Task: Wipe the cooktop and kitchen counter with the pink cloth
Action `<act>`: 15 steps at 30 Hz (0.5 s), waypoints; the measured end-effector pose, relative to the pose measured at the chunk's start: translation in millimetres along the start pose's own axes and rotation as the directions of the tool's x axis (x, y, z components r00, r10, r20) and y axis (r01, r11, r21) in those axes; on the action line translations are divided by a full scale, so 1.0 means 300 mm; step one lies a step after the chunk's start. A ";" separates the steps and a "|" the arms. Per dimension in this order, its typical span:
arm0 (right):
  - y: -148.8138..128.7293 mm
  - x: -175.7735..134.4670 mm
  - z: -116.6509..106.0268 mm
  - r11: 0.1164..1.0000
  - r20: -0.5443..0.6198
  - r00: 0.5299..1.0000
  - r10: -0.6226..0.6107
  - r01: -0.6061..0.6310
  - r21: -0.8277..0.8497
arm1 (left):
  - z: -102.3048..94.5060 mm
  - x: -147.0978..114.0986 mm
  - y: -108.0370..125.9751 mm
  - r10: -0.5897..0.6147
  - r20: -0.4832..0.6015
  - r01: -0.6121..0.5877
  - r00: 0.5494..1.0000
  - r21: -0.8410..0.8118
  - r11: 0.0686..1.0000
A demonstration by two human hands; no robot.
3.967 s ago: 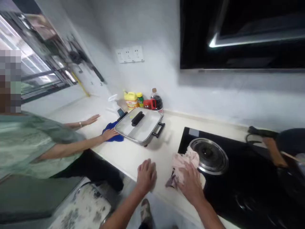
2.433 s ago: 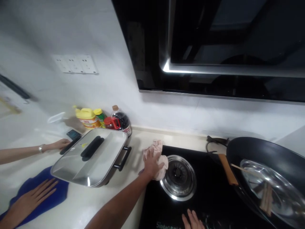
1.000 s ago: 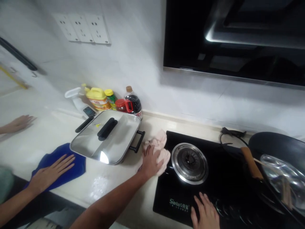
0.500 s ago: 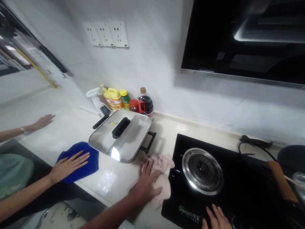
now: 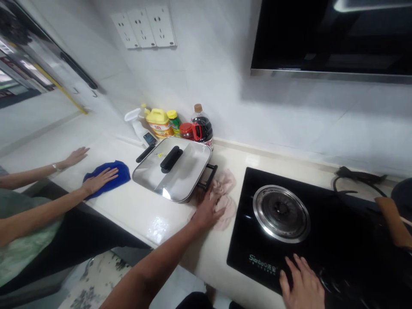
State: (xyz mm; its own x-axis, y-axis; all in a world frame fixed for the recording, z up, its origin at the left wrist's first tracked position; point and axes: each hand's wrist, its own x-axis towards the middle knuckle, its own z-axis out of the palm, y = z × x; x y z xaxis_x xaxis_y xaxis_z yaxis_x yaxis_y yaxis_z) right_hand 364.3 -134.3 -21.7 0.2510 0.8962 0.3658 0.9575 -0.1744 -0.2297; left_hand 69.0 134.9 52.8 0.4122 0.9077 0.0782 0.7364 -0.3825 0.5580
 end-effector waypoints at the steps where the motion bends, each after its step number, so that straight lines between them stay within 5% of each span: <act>1: -0.002 0.001 -0.004 1.000 0.003 1.000 0.005 -0.005 0.005 | -0.014 -0.085 -0.015 0.023 0.020 -0.024 1.000 0.020 1.000; 4: -0.001 0.002 -0.010 1.000 0.005 1.000 0.008 -0.008 0.008 | -0.060 -0.329 -0.094 0.080 0.089 -0.093 0.993 0.153 0.984; 7: 0.002 0.006 -0.012 1.000 0.003 1.000 -0.008 0.008 -0.001 | -0.124 -0.504 -0.215 -0.022 0.012 0.018 1.000 0.269 0.963; 12: -0.007 0.011 -0.017 1.000 0.022 1.000 0.000 0.001 -0.024 | -0.256 -0.600 -0.398 -0.314 -0.191 0.360 0.930 0.294 0.886; 15: -0.017 0.010 -0.020 0.999 0.025 0.999 0.035 -0.035 -0.024 | -0.269 -0.619 -0.441 -0.394 -0.301 0.469 0.868 0.241 0.850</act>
State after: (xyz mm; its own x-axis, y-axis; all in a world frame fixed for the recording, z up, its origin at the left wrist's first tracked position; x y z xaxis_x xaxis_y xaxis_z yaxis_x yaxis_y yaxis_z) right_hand 361.1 -133.1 -14.0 0.2809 0.8995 0.3346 0.9514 -0.2151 -0.2205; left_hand -148.4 30.8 31.2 -0.0935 0.9909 0.0966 0.9485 0.0592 0.3113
